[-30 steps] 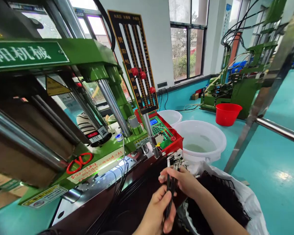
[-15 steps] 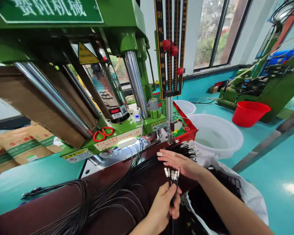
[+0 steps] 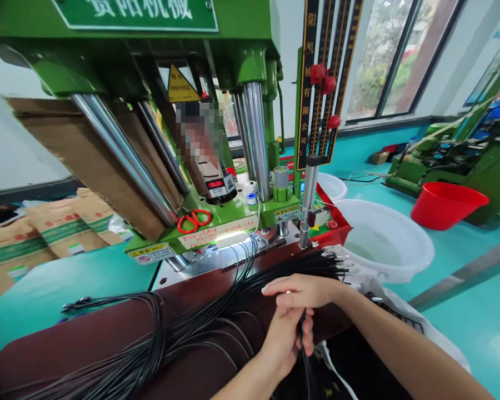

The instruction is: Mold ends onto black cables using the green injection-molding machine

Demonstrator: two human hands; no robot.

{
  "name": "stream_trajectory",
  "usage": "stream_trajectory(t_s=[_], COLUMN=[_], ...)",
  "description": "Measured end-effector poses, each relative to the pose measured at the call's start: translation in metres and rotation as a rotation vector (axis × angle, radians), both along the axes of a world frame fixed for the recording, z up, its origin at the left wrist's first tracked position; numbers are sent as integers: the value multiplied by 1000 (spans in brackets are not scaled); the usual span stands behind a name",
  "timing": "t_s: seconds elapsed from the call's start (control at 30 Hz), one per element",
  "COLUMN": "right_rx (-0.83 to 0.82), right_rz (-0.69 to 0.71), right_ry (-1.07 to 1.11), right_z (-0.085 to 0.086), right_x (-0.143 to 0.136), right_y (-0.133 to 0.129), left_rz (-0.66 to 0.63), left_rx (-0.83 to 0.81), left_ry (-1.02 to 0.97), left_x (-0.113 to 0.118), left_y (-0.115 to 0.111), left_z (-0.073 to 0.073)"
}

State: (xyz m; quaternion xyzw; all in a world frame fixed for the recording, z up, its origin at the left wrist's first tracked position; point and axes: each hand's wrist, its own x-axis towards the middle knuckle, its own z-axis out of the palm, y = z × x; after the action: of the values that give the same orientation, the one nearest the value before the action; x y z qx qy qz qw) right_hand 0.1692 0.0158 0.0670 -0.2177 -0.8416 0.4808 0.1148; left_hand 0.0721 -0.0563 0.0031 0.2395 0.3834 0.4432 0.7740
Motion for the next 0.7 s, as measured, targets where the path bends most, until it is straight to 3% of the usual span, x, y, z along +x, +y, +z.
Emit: stream_trajectory(t_s=[0.07, 0.17, 0.27, 0.37, 0.53, 0.7], right_rx=[131, 500, 615, 652, 578, 339], right_rz=[-177, -496, -535, -511, -395, -395], right_ry=[-57, -255, -383, -470, -543, -506], right_z=[-7, -29, -52, -62, -40, -14], right_x=[-8, -19, -29, -36, -35, -10], right_y=[19, 55, 84, 95, 89, 57], left_rz=[83, 209, 236, 231, 213, 199], left_rx=[24, 66, 59, 58, 80, 104], left_ry=[1, 27, 51, 79, 138, 140], left_x=[-11, -29, -38, -38, -36, -37], left_y=[9, 20, 24, 25, 26, 23], left_z=[1, 2, -3, -10, -15, -14])
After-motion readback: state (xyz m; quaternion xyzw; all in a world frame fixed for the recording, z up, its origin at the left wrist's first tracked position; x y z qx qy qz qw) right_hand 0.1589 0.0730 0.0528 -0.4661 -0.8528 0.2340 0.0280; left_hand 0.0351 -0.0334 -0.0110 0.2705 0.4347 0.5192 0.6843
